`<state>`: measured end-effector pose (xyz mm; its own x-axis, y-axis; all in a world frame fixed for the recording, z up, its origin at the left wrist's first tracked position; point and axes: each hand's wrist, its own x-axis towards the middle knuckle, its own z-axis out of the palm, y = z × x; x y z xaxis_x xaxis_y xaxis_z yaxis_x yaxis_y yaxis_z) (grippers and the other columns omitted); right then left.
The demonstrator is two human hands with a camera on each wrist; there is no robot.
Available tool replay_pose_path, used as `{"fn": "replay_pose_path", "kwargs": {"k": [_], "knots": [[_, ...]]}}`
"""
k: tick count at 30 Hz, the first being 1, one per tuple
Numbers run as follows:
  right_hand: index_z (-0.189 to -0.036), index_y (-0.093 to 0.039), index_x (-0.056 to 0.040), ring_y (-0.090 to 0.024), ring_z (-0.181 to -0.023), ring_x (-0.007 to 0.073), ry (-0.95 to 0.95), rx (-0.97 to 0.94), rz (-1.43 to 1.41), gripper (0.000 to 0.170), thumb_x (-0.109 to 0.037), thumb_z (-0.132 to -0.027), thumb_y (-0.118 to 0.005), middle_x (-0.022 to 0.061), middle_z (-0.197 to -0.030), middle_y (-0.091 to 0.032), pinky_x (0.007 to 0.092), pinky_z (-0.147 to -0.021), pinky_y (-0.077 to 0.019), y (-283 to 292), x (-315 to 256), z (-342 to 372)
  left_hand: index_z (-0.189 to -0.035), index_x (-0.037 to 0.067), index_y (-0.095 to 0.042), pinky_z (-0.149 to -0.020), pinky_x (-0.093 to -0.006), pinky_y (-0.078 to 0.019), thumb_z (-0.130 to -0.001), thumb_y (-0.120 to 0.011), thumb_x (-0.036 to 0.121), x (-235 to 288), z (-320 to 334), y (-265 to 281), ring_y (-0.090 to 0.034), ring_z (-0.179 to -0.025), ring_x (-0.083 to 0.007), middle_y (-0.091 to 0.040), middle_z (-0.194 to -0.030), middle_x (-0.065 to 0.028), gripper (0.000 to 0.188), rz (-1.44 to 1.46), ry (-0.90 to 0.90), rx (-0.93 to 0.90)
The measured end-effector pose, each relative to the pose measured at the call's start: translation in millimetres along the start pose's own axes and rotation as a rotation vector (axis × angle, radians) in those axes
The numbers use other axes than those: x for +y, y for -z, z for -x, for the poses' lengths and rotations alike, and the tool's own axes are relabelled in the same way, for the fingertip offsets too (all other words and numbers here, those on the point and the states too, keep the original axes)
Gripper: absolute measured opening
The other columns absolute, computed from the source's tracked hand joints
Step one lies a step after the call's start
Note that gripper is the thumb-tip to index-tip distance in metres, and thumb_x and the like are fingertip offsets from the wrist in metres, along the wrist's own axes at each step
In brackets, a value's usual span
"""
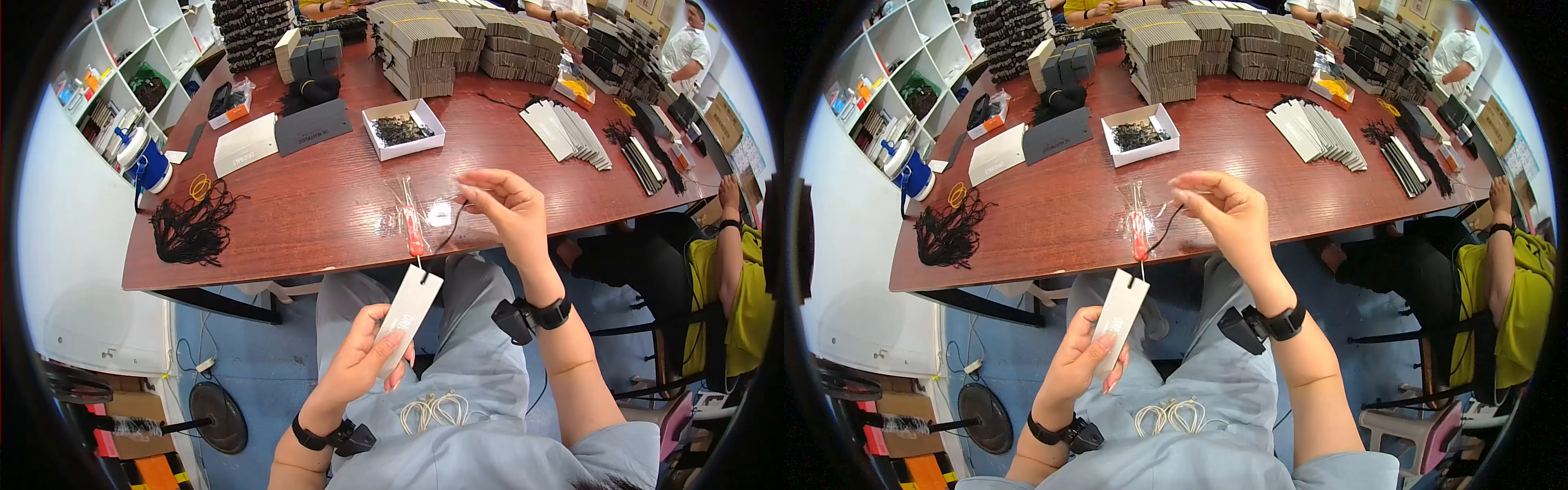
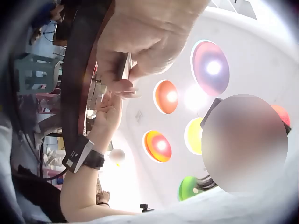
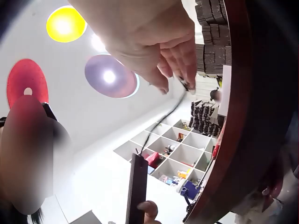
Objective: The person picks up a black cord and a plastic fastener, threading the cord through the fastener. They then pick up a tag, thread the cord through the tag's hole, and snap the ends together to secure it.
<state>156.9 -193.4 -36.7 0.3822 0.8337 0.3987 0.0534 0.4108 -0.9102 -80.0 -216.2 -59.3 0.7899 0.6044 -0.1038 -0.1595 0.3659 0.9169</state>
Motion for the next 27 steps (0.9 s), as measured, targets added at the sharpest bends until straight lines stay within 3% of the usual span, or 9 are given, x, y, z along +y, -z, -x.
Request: {"fn": "replay_pose_path", "kwargs": {"k": [3, 5, 7, 9, 13, 15, 19, 23, 27], "knots": [[-0.094, -0.054, 0.0025, -0.058, -0.076, 0.0122, -0.021, 0.04, 0.077, 0.023, -0.004, -0.073, -0.061, 0.009, -0.095, -0.057, 0.0196, -0.059, -0.0466, -2, -9, 13, -0.111, 0.001, -0.027, -0.046, -0.0222, -0.0418, -0.088, -0.035, 0.011, 0, -5, -1, -0.051, -0.055, -0.0114, -0.051, -0.077, -0.0108, 0.026, 0.079, -0.07, 0.001], [-0.094, -0.055, -0.0003, -0.055, -0.064, 0.0075, 0.152, 0.134, 0.564, 0.026, -0.008, -0.071, -0.064, 0.0062, -0.085, -0.058, 0.0188, -0.051, -0.0429, -1, -14, 33, -0.108, 0.001, -0.029, -0.051, -0.0274, -0.0457, -0.087, -0.036, 0.012, 3, -14, -6, -0.055, -0.064, -0.0195, -0.052, -0.076, -0.0131, 0.025, 0.072, -0.179, 0.182], [-0.093, -0.055, -0.0028, -0.049, -0.055, 0.005, 0.214, -0.089, 0.474, 0.027, -0.011, -0.07, -0.066, 0.0032, -0.076, -0.057, 0.0181, -0.046, -0.0384, -8, -15, 60, -0.11, 0.001, -0.029, -0.063, -0.0283, -0.0465, -0.087, -0.036, 0.012, 10, -25, -8, -0.054, -0.078, -0.0199, -0.053, -0.079, -0.0126, 0.026, 0.084, -0.203, 0.186], [-0.091, -0.055, -0.0028, -0.048, -0.055, 0.0038, -0.121, -0.4, 0.328, 0.025, -0.012, -0.07, -0.066, 0.0021, -0.072, -0.058, 0.0176, -0.046, -0.038, -24, -33, 77, -0.11, 0.001, -0.029, -0.071, -0.0273, -0.0443, -0.087, -0.036, 0.012, 16, -39, -14, -0.053, -0.082, -0.0179, -0.053, -0.082, -0.0117, 0.026, 0.08, -0.372, 0.231], [-0.089, -0.055, -0.0004, -0.051, -0.056, 0.003, -0.373, -0.362, -0.056, 0.013, -0.007, -0.078, -0.057, 0.0019, -0.07, -0.059, 0.0162, -0.046, -0.0398, -30, -31, 68, -0.114, 0.0, -0.028, -0.078, -0.0266, -0.0405, -0.089, -0.035, 0.013, 27, -65, -22, -0.05, -0.088, -0.0143, -0.052, -0.094, -0.0133, 0.029, 0.127, -0.383, 0.123], [-0.084, -0.056, -0.0005, -0.052, -0.056, 0.0034, -0.444, -0.339, -0.046, 0.01, -0.009, -0.079, -0.055, 0.0029, -0.07, -0.059, 0.016, -0.045, -0.0404, -16, -45, 43, -0.113, 0.003, -0.031, -0.077, -0.0296, -0.0423, -0.088, -0.036, 0.014, 36, -74, -27, -0.05, -0.088, -0.015, -0.052, -0.095, -0.0102, 0.028, 0.078, -0.409, 0.17], [-0.083, -0.058, -0.0006, -0.052, -0.053, 0.0049, -0.15, -0.15, 0.354, 0.012, -0.012, -0.079, -0.055, 0.0029, -0.067, -0.059, 0.0176, -0.044, -0.0401, 46, -36, -20, -0.116, 0.004, -0.033, -0.077, -0.0282, -0.0419, -0.087, -0.038, 0.013, 46, -68, -11, -0.048, -0.094, -0.0139, -0.049, -0.101, -0.0098, 0.031, -0.024, -0.469, 0.263], [-0.08, -0.058, 0.0025, -0.053, -0.052, 0.0084, -0.274, -0.04, 0.814, 0.016, -0.013, -0.076, -0.057, 0.005, -0.063, -0.058, 0.0202, -0.045, -0.042, 134, -7, -77, -0.114, 0.004, -0.036, -0.075, -0.0264, -0.042, -0.087, -0.039, 0.011, 42, -55, 15, -0.049, -0.092, -0.0138, -0.05, -0.1, -0.0092, 0.029, -0.076, -0.451, 0.387], [-0.08, -0.058, -0.0012, -0.058, -0.062, 0.0264, -0.159, 0.096, 1.369, 0.023, -0.021, -0.069, -0.063, 0.0136, -0.065, -0.059, 0.0361, -0.057, -0.0447, 198, 34, -98, -0.113, 0.004, -0.036, -0.072, -0.0257, -0.0431, -0.086, -0.04, 0.012, 38, -48, 39, -0.051, -0.087, -0.0131, -0.05, -0.098, -0.0086, 0.029, -0.114, -0.426, 0.45]]}}
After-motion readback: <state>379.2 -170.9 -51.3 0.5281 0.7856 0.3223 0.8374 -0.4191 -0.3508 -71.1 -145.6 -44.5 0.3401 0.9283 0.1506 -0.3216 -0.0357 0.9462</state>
